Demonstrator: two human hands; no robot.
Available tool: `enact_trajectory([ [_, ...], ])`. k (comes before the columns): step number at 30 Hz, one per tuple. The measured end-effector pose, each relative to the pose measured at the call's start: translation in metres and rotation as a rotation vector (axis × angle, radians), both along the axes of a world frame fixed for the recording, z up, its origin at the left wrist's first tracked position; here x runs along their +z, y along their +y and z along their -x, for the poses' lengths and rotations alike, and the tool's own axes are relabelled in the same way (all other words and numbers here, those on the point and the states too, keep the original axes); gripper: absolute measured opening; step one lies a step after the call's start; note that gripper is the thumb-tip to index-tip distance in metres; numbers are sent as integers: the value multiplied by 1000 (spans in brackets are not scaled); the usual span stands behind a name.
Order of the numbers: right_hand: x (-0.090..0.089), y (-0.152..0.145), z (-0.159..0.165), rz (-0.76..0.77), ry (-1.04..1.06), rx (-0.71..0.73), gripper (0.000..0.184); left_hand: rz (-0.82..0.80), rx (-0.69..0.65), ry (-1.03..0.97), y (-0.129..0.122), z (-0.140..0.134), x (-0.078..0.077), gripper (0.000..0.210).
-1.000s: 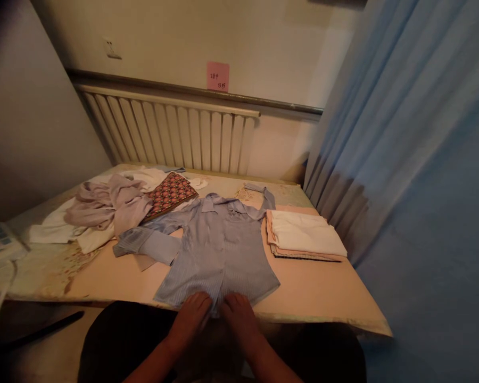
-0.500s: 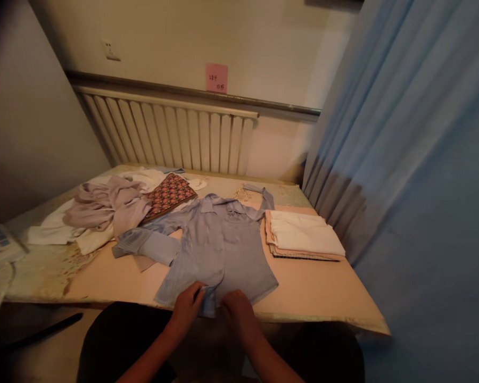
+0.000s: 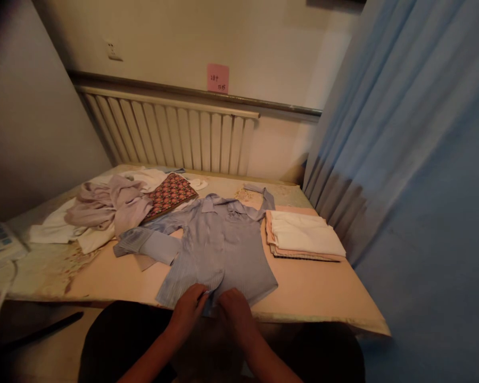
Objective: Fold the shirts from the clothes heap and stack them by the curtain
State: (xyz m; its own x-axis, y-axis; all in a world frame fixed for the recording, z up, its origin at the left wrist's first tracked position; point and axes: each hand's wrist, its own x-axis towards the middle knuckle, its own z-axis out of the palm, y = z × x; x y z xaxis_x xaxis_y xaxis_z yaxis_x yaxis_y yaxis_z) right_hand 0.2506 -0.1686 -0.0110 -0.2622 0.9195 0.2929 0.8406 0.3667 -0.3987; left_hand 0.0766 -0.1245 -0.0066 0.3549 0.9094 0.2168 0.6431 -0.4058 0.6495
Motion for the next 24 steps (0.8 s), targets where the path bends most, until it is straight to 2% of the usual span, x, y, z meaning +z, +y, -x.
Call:
enact_trajectory([
  [7, -20, 7, 3, -45, -111, 38, 10, -29, 3, 10, -1, 0, 1, 23],
  [15, -21, 6, 10, -103, -116, 74, 11, -53, -24, 32, -4, -4, 5, 23],
  [19, -29, 7, 11, -102, -139, 107, 4, -48, -57, 50, -6, -7, 1, 22],
  [24, -30, -1, 10, -102, -99, 150, 4, 15, -118, 89, -8, -10, -3, 22],
])
